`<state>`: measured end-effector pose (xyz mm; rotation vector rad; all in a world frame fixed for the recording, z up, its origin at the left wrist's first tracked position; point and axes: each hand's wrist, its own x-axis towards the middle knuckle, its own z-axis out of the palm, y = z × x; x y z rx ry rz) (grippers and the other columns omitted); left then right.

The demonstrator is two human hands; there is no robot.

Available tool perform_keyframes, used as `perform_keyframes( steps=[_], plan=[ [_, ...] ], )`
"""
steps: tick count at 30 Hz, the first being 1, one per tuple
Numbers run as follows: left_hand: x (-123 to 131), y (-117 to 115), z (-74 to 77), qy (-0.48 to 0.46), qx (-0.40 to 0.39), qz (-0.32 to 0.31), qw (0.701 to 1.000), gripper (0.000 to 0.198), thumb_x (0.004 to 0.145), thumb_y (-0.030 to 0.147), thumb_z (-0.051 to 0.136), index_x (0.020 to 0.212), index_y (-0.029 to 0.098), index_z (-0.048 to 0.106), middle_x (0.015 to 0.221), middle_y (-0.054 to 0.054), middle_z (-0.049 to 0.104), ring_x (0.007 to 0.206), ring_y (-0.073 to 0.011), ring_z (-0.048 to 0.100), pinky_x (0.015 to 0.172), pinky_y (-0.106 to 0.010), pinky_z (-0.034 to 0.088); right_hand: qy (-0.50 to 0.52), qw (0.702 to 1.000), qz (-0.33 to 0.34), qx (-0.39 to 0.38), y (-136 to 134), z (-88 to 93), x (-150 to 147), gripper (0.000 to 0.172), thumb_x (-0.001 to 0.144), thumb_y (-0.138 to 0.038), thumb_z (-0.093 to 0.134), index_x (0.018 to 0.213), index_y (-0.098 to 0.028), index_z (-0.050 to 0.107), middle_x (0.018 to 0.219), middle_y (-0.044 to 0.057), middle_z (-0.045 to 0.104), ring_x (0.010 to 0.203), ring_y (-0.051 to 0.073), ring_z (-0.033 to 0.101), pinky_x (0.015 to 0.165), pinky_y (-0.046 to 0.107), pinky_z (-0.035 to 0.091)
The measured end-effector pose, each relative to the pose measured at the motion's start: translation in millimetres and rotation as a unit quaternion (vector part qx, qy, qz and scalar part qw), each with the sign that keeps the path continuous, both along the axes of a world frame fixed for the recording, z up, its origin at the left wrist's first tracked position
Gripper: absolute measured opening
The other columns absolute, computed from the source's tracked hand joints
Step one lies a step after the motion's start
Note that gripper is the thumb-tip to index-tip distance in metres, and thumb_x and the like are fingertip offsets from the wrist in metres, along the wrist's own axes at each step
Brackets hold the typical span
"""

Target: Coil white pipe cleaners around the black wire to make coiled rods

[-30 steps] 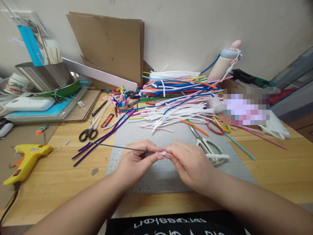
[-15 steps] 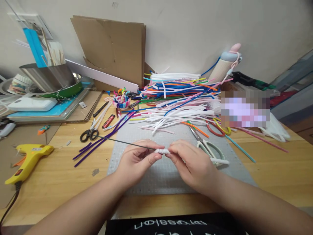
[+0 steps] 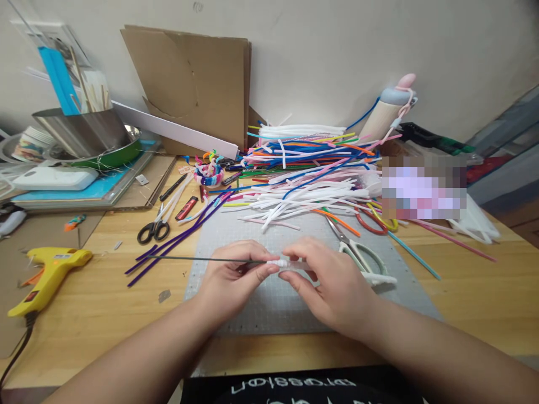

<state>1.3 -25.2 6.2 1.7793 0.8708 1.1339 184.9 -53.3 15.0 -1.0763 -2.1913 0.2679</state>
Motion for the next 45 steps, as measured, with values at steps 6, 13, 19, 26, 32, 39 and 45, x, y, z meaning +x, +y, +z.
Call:
perform_keyframes(
  steps=[6,13,19,26,32,39,45],
  plan=[
    [0.9,-0.6,0.8,0.000,-0.007,-0.016,1.000,0.006,0.077,0.024,0.066,0.079,0.018,0.069,0.073,-0.005,0.068,0.067,-0.0145,0.062,0.061,-0.027,0.050,-0.007,0.998,0.010,0.060,1.0,-2.2,2.4,0.010,0.089,-0.013,0.045,0.089,-0.017,0.054,0.078,0.004,0.061,0.072,0.015,0.056,0.062,0.026,0.042],
    [0.0,0.5,-1.0,-0.027,0.003,-0.025,0.999,0.007,0.075,0.022,0.068,0.081,0.019,0.069,0.074,-0.004,0.068,0.069,-0.0150,0.062,0.063,-0.027,0.050,-0.020,0.999,0.005,0.024,0.7,0.7,0.0,0.014,0.091,-0.017,0.044,0.082,-0.015,0.054,0.070,0.003,0.057,0.065,0.014,0.051,0.058,0.027,0.036],
    [-1.0,-0.4,0.8,-0.024,0.023,-0.019,0.999,0.005,0.075,0.019,0.068,0.080,0.019,0.070,0.071,-0.004,0.068,0.067,-0.0149,0.062,0.061,-0.027,0.050,-0.032,0.999,0.011,-0.012,-0.2,2.2,0.3,0.021,0.092,-0.020,0.039,0.079,-0.015,0.054,0.067,0.002,0.052,0.062,0.014,0.047,0.057,0.027,0.033],
    [0.6,-0.2,-0.2,-0.035,0.022,-0.009,0.999,0.004,0.075,0.015,0.068,0.077,0.018,0.069,0.070,-0.003,0.068,0.066,-0.0139,0.062,0.060,-0.025,0.050,0.030,0.999,0.017,0.005,0.3,-3.0,1.0,0.002,0.087,-0.014,0.049,0.088,-0.016,0.050,0.079,0.003,0.055,0.071,0.013,0.050,0.061,0.025,0.038],
    [0.6,-0.1,-0.6,-0.048,0.015,-0.024,0.998,0.006,0.074,0.018,0.069,0.080,0.019,0.070,0.072,-0.003,0.067,0.068,-0.0140,0.061,0.061,-0.025,0.049,0.033,0.999,0.016,0.005,1.1,-4.0,2.1,0.004,0.089,-0.015,0.047,0.088,-0.016,0.051,0.075,0.003,0.056,0.069,0.013,0.051,0.061,0.026,0.038],
    [-0.1,-1.6,-0.4,-0.103,-0.066,-0.031,0.992,0.010,0.075,0.019,0.068,0.085,0.021,0.071,0.078,-0.004,0.067,0.072,-0.0136,0.061,0.062,-0.022,0.049,0.032,0.999,-0.011,-0.001,-0.2,-0.6,1.6,0.009,0.090,-0.018,0.048,0.082,-0.015,0.052,0.070,0.001,0.052,0.065,0.012,0.048,0.059,0.025,0.035],
    [1.0,1.3,0.0,-0.107,-0.031,-0.040,0.993,0.006,0.072,0.016,0.070,0.078,0.018,0.070,0.072,-0.004,0.067,0.069,-0.0141,0.061,0.061,-0.024,0.050,-0.008,1.000,0.013,-0.011,-0.6,3.1,1.2,0.020,0.093,-0.019,0.040,0.079,-0.014,0.053,0.066,0.001,0.051,0.061,0.012,0.047,0.057,0.026,0.032]
  ],
)
